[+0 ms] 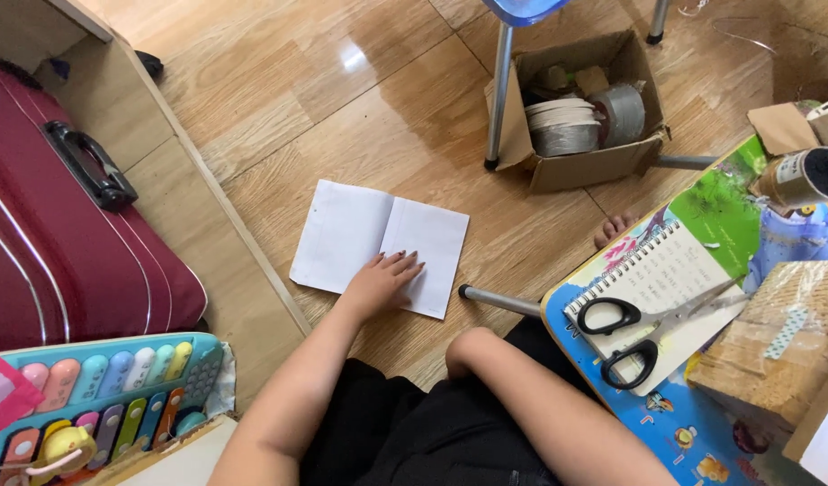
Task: Cutting thin strips of tape and applying them to a board, followed by reviewing and checking notes in a notebook.
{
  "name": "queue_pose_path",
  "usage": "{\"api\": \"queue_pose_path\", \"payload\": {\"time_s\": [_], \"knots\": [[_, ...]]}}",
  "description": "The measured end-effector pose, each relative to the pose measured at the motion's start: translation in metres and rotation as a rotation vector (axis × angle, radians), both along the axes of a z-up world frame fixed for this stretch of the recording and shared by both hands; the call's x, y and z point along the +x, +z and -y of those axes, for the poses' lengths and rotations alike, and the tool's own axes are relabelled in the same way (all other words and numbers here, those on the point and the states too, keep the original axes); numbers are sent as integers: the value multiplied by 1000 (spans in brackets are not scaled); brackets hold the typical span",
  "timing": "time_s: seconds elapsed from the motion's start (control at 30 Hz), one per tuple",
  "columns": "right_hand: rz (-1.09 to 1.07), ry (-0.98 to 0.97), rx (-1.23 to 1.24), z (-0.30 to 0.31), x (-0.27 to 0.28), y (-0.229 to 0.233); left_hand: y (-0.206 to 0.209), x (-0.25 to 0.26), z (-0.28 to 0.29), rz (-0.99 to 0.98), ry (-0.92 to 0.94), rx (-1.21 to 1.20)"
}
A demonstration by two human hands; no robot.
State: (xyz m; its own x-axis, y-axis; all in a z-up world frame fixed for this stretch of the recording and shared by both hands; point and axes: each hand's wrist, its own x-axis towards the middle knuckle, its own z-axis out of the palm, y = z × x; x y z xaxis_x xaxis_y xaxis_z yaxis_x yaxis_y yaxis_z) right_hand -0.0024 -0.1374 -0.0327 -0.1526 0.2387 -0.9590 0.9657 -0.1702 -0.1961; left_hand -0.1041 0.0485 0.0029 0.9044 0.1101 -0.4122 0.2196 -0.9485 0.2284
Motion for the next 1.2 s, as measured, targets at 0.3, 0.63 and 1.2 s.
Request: {"api": "queue_pose_path", "payload": {"time_s": [0.3, 0.63, 1.2], "knots": [[25, -22, 33, 5, -4, -11, 2, -8, 3, -15, -3, -49], [42, -69, 94, 2, 5, 7, 0, -24, -19, 123, 682, -363], [99, -342, 464, 11, 4, -6, 6, -50, -43, 299, 1023, 235]]}}
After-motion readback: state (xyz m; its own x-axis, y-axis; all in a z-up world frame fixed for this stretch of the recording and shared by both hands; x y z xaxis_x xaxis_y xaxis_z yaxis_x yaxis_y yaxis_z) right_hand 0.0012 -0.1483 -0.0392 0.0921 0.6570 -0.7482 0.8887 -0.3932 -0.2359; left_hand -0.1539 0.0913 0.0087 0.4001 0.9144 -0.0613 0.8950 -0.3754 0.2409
